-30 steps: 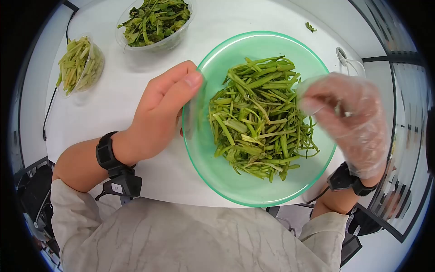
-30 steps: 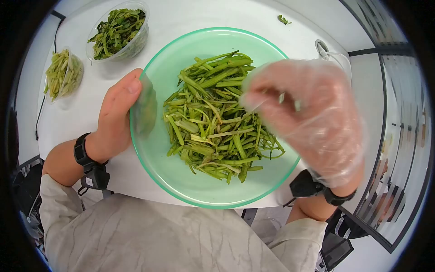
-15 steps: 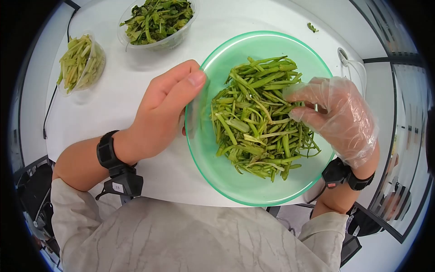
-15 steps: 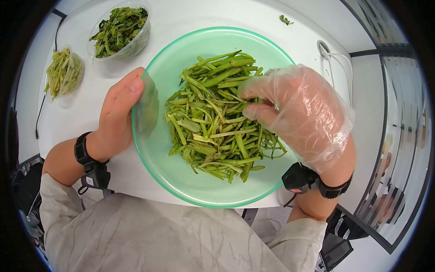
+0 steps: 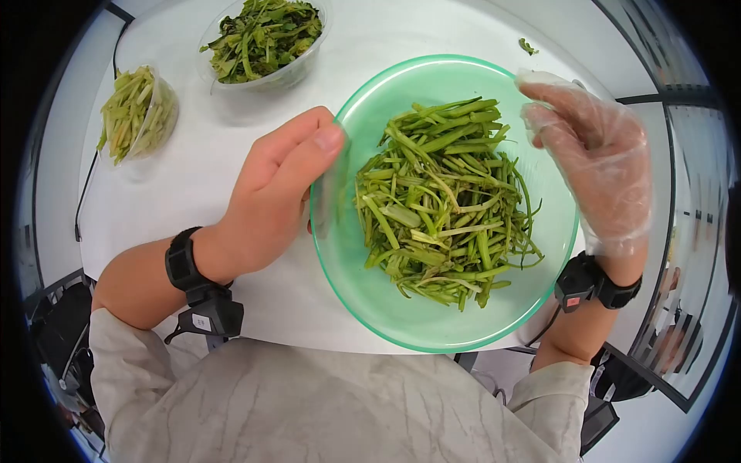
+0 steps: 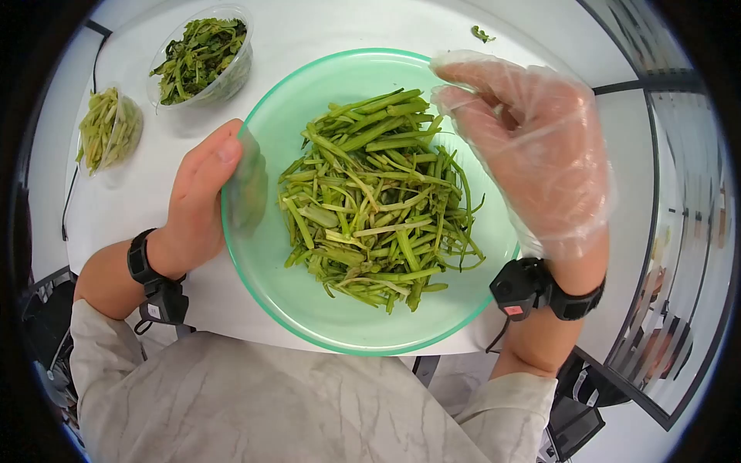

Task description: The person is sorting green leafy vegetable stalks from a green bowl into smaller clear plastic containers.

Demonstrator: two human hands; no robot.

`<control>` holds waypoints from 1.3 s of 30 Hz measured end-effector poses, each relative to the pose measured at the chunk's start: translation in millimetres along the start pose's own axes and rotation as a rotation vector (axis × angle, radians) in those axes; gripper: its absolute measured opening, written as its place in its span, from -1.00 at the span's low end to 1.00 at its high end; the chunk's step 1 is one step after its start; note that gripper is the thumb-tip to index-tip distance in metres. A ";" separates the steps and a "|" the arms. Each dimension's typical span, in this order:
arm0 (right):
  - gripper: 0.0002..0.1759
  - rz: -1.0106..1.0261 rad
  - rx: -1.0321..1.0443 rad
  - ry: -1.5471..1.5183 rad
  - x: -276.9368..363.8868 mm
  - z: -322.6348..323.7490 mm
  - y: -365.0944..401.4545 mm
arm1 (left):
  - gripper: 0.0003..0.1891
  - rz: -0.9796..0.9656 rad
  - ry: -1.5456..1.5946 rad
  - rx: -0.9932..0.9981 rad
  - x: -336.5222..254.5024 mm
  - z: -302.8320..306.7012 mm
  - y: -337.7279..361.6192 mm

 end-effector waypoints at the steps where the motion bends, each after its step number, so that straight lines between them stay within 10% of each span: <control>1: -0.76 -0.017 -0.004 0.018 -0.8 0.7 1.2 | -0.67 -0.005 -0.005 -0.002 0.0 0.4 -0.1; 16: -0.83 0.203 0.365 0.340 7.7 -15.9 15.1 | -0.69 0.010 0.060 0.017 0.4 -0.6 0.8; 26: -0.80 0.226 0.183 0.148 20.6 8.7 13.9 | -0.67 0.033 -0.003 0.019 0.0 1.9 0.5; 33: -0.75 0.184 -0.356 0.149 24.0 17.8 9.2 | -0.70 -0.003 0.069 0.017 -0.1 -2.4 0.6; 39: -0.86 0.167 -0.022 0.204 14.0 22.2 17.6 | -0.70 0.021 0.060 0.010 -0.3 -0.3 1.4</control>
Point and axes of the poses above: each hand's wrist, its own y-axis away from the middle knuckle, its own z-axis out of the back of the hand, x = y × z, the point moved 5 cm from there along -y, towards the middle knuckle, and after that the axes turned 15 degrees about y, right-handed, at the moved point
